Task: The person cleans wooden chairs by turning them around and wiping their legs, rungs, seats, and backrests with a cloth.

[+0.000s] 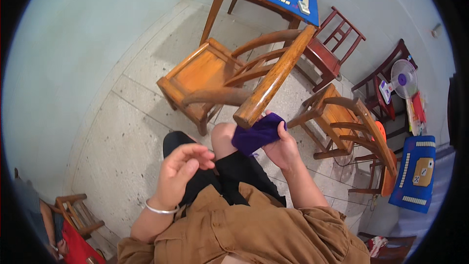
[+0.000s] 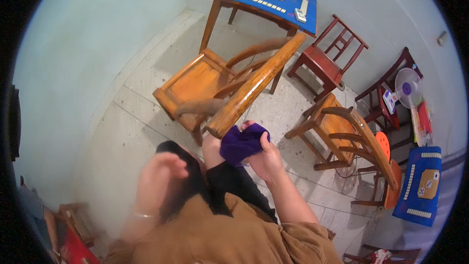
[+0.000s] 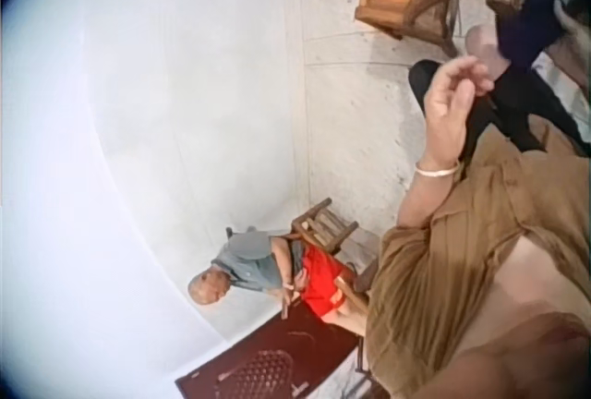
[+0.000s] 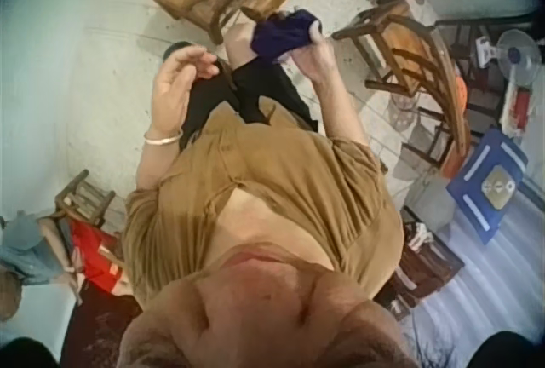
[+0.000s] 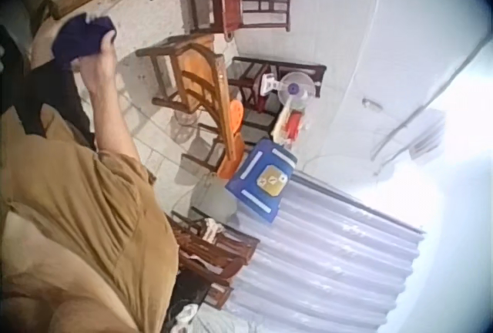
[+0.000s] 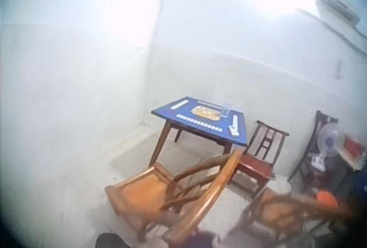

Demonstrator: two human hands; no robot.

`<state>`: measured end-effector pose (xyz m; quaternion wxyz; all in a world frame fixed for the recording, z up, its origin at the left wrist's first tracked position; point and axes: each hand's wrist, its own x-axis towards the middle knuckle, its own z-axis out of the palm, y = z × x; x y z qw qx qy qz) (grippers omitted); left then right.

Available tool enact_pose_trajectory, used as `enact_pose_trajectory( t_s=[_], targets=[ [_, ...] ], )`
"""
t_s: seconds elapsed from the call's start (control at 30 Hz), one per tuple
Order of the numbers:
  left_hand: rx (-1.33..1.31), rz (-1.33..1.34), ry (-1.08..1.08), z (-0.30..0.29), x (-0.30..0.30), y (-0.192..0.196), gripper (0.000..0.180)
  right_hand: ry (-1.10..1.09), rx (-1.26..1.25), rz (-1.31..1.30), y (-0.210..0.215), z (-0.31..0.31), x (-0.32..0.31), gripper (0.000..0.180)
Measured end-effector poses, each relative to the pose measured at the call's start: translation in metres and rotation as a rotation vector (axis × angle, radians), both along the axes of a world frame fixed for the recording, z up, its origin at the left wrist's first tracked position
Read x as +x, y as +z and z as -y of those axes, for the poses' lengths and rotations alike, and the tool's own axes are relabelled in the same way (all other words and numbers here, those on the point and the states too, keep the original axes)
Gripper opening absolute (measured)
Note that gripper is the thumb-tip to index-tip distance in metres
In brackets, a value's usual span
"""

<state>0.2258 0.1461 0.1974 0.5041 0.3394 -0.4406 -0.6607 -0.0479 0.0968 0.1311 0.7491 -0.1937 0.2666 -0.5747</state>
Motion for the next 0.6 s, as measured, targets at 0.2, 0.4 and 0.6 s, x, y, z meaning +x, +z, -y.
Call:
enact_pose_trajectory(
  t_s=[0.2,0.4,0.6],
  targets=[
    [-0.019,-0.031,0.034,0.011,0.001,-0.008,0.026,0.14,0.119,-0.416,-0.001,0.016,-0.008,0.054],
    [0.018,-0.128,0.104,0.012,-0.006,-0.014,0.024,0.085,0.168,-0.46,0.011,-0.002,0.009,0.055],
    [0.311,-0.189,0.196,0.014,-0.02,-0.107,0.019,0.136,-0.606,-1.084,0.042,-0.032,0.074,0.041]
  ],
)
